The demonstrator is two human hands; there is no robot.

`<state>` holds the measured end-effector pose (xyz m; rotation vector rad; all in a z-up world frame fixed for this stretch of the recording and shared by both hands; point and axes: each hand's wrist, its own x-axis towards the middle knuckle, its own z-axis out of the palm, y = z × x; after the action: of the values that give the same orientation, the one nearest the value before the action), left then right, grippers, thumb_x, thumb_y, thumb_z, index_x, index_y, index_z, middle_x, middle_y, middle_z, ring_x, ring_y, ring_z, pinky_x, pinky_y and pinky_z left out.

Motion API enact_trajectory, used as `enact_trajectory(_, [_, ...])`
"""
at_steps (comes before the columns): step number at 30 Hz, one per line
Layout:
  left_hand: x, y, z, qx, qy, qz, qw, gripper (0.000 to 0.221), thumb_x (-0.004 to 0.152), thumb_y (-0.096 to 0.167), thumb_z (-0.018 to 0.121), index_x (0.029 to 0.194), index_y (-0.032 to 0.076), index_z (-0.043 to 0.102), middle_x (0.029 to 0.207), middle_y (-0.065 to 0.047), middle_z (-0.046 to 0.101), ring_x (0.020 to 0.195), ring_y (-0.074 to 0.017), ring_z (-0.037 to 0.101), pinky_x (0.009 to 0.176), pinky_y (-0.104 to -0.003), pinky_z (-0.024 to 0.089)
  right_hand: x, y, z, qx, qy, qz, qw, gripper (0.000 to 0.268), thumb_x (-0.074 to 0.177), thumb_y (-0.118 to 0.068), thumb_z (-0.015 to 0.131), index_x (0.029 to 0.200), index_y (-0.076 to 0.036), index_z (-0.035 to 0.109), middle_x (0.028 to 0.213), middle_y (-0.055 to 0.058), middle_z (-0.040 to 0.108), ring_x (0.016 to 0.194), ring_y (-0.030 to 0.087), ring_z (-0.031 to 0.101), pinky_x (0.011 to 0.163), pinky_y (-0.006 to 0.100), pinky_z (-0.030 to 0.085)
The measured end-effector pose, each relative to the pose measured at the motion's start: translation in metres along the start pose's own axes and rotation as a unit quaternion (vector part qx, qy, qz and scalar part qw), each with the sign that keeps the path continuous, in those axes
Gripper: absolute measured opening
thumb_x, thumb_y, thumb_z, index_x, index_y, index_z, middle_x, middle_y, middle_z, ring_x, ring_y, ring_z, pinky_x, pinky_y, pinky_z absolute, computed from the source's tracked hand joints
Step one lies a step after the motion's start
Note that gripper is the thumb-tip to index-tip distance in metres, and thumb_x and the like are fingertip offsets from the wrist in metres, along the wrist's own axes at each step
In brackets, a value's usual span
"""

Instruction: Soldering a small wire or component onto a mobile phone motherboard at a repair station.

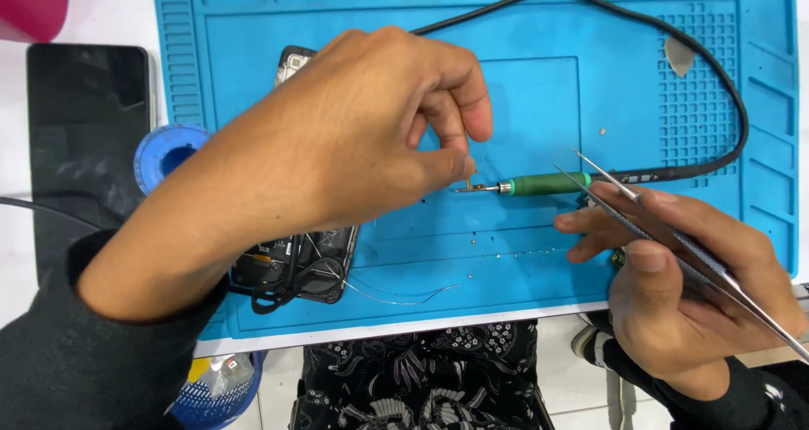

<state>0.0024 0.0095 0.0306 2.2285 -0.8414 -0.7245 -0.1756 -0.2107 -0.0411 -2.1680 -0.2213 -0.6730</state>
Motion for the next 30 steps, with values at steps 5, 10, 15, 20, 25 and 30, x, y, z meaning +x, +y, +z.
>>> enact_trajectory(5, [-0.007,0.001,0.002,-0.009,0.015,0.098,0.995,0.015,0.085,0.019,0.076,0.099,0.020,0.074,0.079,0.010,0.084,0.059,-0.0089,0.066,0.059,-0.033,0.055,0.005,-0.006,-0.001,0.018,-0.002,0.053,0.998,0.037,0.112,-0.019,0.044,0.131,0.013,0.044,0.116,0.040,0.066,0.084,0.043,0.079,0.063,0.042,0.066])
enact_trajectory(10, [-0.011,0.009,0.002,-0.034,-0.011,0.047,0.998,0.016,0.082,0.021,0.073,0.098,0.023,0.074,0.075,0.013,0.084,0.061,-0.0091,0.064,0.061,-0.032,0.054,0.004,-0.004,-0.001,0.026,0.007,0.064,0.998,0.035,0.111,-0.017,0.046,0.131,0.013,0.045,0.117,0.040,0.066,0.084,0.043,0.079,0.062,0.042,0.066])
enact_trajectory(15, [-0.012,0.011,0.002,-0.045,-0.025,0.039,0.998,0.015,0.083,0.021,0.074,0.098,0.022,0.074,0.074,0.013,0.083,0.058,-0.0081,0.061,0.061,-0.031,0.054,0.005,-0.006,0.001,0.027,0.015,0.073,0.997,0.035,0.110,-0.016,0.047,0.130,0.013,0.046,0.116,0.039,0.067,0.083,0.042,0.079,0.061,0.041,0.065])
enact_trajectory(20, [-0.014,0.009,0.006,-0.035,0.001,0.072,0.997,0.015,0.080,0.021,0.074,0.095,0.024,0.074,0.069,0.015,0.081,0.054,-0.0091,0.060,0.061,-0.032,0.052,0.003,-0.005,-0.001,0.032,0.014,0.085,0.996,0.036,0.111,-0.020,0.047,0.130,0.010,0.046,0.113,0.038,0.066,0.087,0.043,0.079,0.063,0.042,0.068])
enact_trajectory(25, [-0.016,0.009,0.007,-0.040,0.002,0.085,0.996,0.019,0.078,0.017,0.072,0.095,0.024,0.074,0.068,0.016,0.079,0.052,-0.0080,0.057,0.056,-0.031,0.052,0.004,-0.007,0.001,0.033,0.025,0.088,0.995,0.035,0.109,-0.018,0.047,0.125,0.013,0.048,0.109,0.039,0.067,0.084,0.044,0.079,0.060,0.042,0.066])
enact_trajectory(30, [-0.016,0.007,0.008,-0.046,0.010,0.106,0.993,0.017,0.079,0.017,0.072,0.095,0.023,0.073,0.069,0.016,0.079,0.054,-0.0078,0.057,0.057,-0.031,0.052,0.003,-0.006,0.002,0.039,0.026,0.093,0.994,0.035,0.109,-0.018,0.048,0.125,0.013,0.048,0.109,0.038,0.066,0.084,0.044,0.079,0.060,0.042,0.067])
